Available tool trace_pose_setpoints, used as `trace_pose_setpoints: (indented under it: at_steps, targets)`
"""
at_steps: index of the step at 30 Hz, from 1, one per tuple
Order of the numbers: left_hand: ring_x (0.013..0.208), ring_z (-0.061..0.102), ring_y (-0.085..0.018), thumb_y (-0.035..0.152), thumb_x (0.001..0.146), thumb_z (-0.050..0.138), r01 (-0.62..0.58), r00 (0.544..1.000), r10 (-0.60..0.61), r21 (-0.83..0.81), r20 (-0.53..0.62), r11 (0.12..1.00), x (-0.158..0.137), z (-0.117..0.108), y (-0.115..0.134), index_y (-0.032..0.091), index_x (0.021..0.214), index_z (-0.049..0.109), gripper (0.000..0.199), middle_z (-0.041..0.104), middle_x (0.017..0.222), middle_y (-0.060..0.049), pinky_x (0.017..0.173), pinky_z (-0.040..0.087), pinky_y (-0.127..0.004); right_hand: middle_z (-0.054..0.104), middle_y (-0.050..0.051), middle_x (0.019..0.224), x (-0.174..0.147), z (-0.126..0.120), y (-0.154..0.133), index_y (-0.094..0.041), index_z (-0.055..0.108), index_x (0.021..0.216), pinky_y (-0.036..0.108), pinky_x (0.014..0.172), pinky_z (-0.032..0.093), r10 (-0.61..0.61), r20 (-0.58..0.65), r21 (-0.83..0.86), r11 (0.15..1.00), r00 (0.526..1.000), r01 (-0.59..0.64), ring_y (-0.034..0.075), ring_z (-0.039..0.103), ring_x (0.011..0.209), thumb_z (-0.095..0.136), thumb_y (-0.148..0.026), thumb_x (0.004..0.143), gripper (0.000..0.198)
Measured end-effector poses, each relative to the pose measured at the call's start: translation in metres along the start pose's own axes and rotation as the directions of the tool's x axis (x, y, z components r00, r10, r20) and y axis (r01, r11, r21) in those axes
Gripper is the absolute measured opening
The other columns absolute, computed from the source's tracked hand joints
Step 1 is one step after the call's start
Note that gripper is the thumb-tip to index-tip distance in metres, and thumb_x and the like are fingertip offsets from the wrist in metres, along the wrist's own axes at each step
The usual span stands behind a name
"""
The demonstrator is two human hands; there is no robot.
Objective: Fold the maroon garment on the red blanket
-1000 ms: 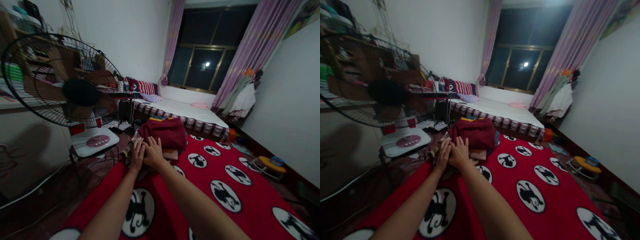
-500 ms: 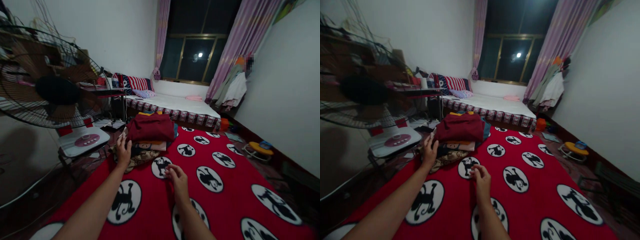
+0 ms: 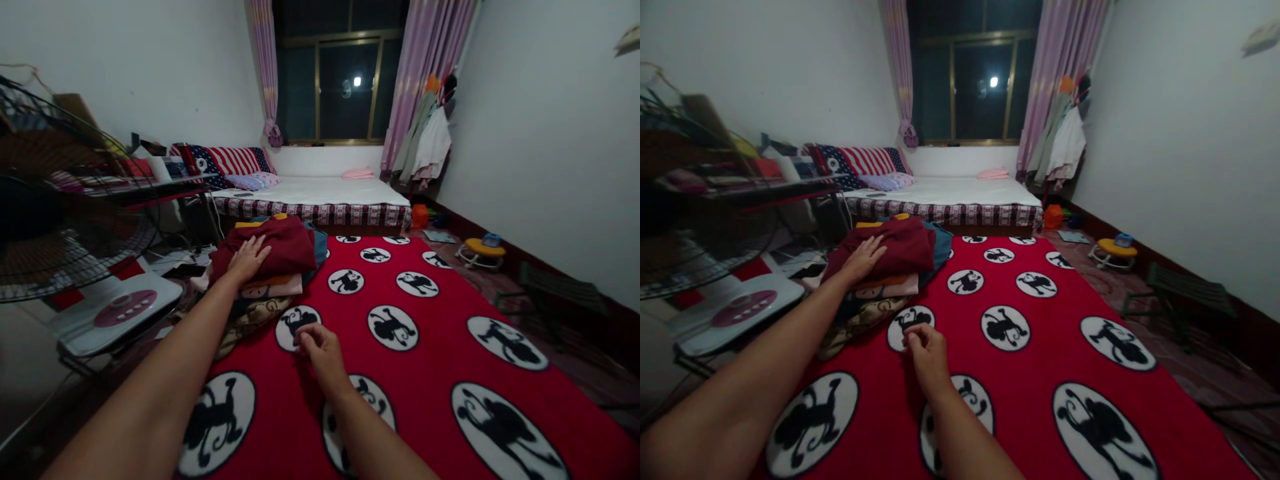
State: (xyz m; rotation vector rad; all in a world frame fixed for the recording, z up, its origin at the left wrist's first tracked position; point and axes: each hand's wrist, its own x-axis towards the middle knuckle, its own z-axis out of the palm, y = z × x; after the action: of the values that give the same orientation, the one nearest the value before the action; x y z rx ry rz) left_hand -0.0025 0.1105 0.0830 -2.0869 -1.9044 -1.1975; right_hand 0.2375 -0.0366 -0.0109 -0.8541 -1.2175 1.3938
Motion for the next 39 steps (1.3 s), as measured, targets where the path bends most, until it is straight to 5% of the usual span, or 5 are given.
trace_pose_setpoints:
  at_steps: [22, 26, 30, 35, 39]
  targets:
    - [0.067, 0.056, -0.013, 0.030, 0.068, 0.066, 0.037, 0.958, -0.111, -0.269, -0.264, 0.962, -0.069, -0.056, 0.021, 0.017, 0.071, 0.055, 0.016, 0.058, 0.070, 0.002, 0.064, 0.044, -0.022, 0.070, 0.003, 0.070, 0.004, -0.007, -0.010, -0.015, 0.068, 0.079, 0.022, 0.052, 0.049, 0.095, -0.050, 0.240, 0.967, 0.994, -0.080, 0.012, 0.062, 0.056, 0.075, -0.042, 0.062, 0.033]
    - [0.076, 0.058, -0.015, 0.024, 0.077, 0.063, -0.215, 0.976, 0.218, -0.137, 0.004, 0.967, -0.128, -0.087, 0.050, 0.018, 0.075, 0.059, 0.008, 0.063, 0.078, 0.000, 0.072, 0.044, -0.024, 0.071, 0.005, 0.073, 0.006, -0.010, -0.011, -0.015, 0.069, 0.082, 0.022, 0.053, 0.051, 0.123, -0.124, 0.331, 0.941, 0.985, -0.076, 0.013, 0.064, 0.060, 0.078, -0.040, 0.059, 0.036]
    - [0.074, 0.062, -0.014, 0.021, 0.085, 0.058, -0.410, 0.838, 0.392, -0.035, 0.378, 0.911, -0.165, -0.103, 0.066, 0.021, 0.080, 0.065, 0.008, 0.067, 0.078, 0.000, 0.072, 0.045, -0.024, 0.071, 0.005, 0.073, 0.007, -0.011, -0.011, -0.014, 0.069, 0.083, 0.021, 0.053, 0.051, 0.132, -0.153, 0.360, 0.930, 0.979, -0.069, 0.012, 0.063, 0.060, 0.078, -0.039, 0.059, 0.036]
    - [0.109, 0.058, -0.020, 0.027, 0.087, 0.057, -0.259, 0.960, 0.262, 0.038, -0.099, 0.965, -0.128, -0.103, 0.067, 0.022, 0.110, 0.060, 0.024, 0.064, 0.113, -0.005, 0.098, 0.044, -0.033, 0.071, 0.005, 0.073, 0.006, -0.009, -0.011, -0.014, 0.069, 0.083, 0.021, 0.052, 0.051, 0.119, -0.139, 0.341, 0.938, 0.983, -0.065, 0.012, 0.063, 0.059, 0.078, -0.041, 0.061, 0.036]
    - [0.128, 0.045, -0.029, 0.035, 0.069, 0.076, 0.033, 0.961, -0.035, -0.011, -0.273, 0.999, -0.077, -0.079, 0.043, 0.019, 0.144, 0.033, 0.088, 0.044, 0.141, -0.015, 0.107, 0.037, -0.043, 0.071, 0.005, 0.072, 0.007, -0.010, -0.011, -0.014, 0.069, 0.082, 0.021, 0.052, 0.051, 0.117, -0.106, 0.335, 0.939, 0.987, -0.075, 0.013, 0.063, 0.059, 0.079, -0.042, 0.061, 0.036]
